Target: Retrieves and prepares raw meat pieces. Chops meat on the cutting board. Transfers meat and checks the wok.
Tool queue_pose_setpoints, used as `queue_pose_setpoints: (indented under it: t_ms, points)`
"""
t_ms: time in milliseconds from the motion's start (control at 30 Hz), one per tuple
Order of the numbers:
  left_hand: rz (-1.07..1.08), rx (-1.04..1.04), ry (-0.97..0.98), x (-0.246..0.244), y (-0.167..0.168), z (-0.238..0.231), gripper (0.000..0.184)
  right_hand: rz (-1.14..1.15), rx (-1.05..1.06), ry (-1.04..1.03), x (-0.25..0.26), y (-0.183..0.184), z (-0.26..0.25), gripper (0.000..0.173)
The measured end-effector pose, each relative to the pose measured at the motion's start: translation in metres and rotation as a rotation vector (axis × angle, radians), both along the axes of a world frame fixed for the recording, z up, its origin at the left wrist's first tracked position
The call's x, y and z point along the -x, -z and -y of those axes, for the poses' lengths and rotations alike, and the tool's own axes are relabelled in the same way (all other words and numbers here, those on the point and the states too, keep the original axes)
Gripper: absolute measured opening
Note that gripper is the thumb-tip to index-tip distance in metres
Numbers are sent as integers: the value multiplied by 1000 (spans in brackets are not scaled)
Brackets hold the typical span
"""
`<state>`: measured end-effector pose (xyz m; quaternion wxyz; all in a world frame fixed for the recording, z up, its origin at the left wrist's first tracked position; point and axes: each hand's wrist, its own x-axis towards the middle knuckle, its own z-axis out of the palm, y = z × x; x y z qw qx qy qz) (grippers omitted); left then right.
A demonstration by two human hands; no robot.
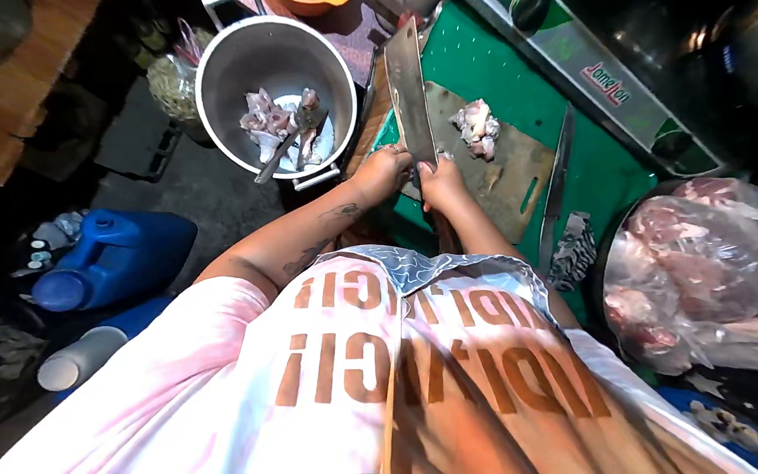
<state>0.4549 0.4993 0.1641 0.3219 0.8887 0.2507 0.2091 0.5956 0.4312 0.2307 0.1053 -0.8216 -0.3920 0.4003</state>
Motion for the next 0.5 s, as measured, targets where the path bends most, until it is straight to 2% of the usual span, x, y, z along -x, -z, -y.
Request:
queue_pose_setpoints:
  t_ms: [100,300,400,500]
  points:
    - [-10,-4,-18,-1,0,1,14,-6,-20,7,0,-3,-13,42]
    - [-9,10,-50,-15,0,5,13,-154,-34,159,-30,12,51,43]
    - [-33,33,82,-43,-4,5,17,-157,-31,223,-48,11,76,43]
    - [-73,114,214,-71,-14,-1,32,-185,-96,328,-64,-2,89,37]
